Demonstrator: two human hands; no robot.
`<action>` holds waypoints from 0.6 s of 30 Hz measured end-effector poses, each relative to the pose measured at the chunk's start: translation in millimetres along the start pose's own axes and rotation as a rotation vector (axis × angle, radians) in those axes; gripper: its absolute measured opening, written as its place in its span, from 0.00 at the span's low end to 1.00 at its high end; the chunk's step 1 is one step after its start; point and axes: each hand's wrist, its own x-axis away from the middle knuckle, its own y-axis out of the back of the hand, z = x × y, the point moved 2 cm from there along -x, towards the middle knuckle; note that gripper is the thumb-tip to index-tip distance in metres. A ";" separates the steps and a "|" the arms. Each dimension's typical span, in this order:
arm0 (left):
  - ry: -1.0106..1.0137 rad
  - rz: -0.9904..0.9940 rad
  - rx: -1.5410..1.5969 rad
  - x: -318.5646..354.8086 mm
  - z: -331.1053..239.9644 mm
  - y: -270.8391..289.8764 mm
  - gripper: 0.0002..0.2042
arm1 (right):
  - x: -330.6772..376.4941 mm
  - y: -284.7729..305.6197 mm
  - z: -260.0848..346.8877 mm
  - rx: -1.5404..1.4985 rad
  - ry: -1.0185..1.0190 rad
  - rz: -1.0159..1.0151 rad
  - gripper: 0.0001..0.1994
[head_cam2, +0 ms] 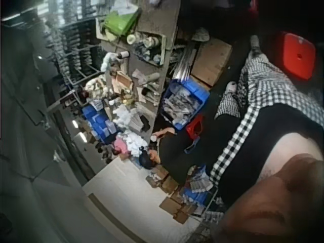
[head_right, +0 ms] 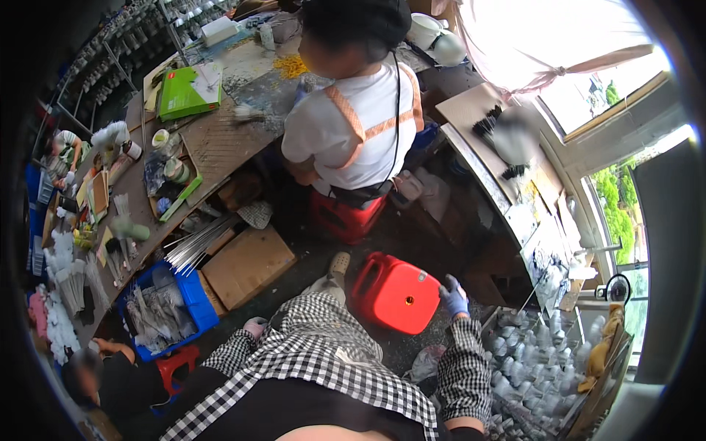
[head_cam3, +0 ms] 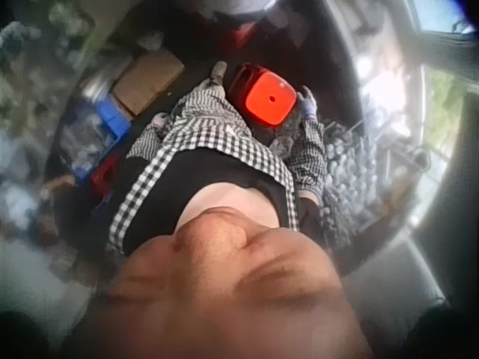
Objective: The recorder dips bundles of shuttlecock feathers into black adhesive to assemble them.
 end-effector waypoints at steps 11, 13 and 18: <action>-0.173 -0.242 0.154 -64.0 -210.4 16.2 0.15 | -64.0 -45.4 -62.6 -0.514 -0.504 0.324 0.40; -0.111 -0.244 0.175 -53.5 -203.2 3.1 0.15 | -117.1 -31.2 -28.7 -0.497 -0.462 0.337 0.40; 0.059 -0.308 0.256 -28.5 -195.8 -13.6 0.16 | -262.6 23.2 4.1 -0.383 -0.237 0.219 0.41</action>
